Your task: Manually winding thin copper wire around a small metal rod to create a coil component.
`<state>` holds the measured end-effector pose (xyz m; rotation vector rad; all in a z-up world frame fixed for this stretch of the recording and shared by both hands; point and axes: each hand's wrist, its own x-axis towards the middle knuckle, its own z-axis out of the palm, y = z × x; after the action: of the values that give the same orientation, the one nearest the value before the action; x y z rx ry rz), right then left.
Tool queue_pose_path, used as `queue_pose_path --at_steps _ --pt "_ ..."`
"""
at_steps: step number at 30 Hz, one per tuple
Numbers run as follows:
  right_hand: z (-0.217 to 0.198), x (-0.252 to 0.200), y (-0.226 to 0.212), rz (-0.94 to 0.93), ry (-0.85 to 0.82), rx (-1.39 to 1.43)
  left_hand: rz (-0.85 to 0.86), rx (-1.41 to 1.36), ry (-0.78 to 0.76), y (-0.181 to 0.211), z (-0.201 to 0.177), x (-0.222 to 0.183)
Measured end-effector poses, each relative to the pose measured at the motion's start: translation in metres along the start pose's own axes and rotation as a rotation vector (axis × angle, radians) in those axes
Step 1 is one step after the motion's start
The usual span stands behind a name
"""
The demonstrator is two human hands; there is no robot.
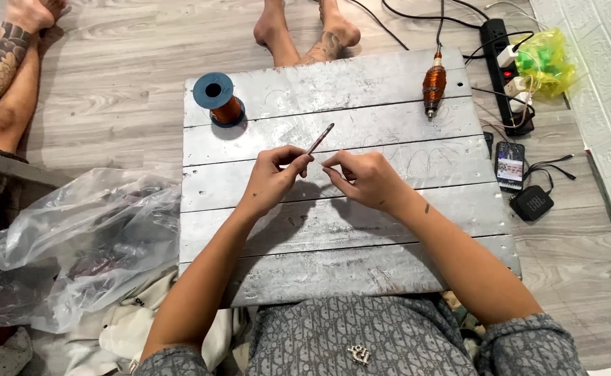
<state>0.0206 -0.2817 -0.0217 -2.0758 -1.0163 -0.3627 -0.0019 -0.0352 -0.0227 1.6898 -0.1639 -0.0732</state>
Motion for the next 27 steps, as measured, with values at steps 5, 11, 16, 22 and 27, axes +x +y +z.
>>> queue_pose_path --at_steps 5,11,16,22,27 --pt "-0.002 0.001 -0.004 0.013 0.028 0.038 -0.032 -0.147 -0.015 0.005 0.002 -0.003" --pt "-0.002 0.001 -0.003 0.028 0.057 0.092 -0.104 -0.313 -0.055 0.004 0.002 -0.005" --pt "-0.003 0.001 -0.003 0.021 0.072 0.09 -0.124 -0.389 -0.08 -0.007 0.002 -0.003" --pt "-0.005 0.003 -0.004 0.008 0.088 0.108 -0.149 -0.493 -0.107 -0.006 0.004 -0.005" --pt "-0.005 0.003 -0.002 -0.008 0.093 0.124 -0.17 -0.569 -0.126 -0.007 0.003 -0.006"
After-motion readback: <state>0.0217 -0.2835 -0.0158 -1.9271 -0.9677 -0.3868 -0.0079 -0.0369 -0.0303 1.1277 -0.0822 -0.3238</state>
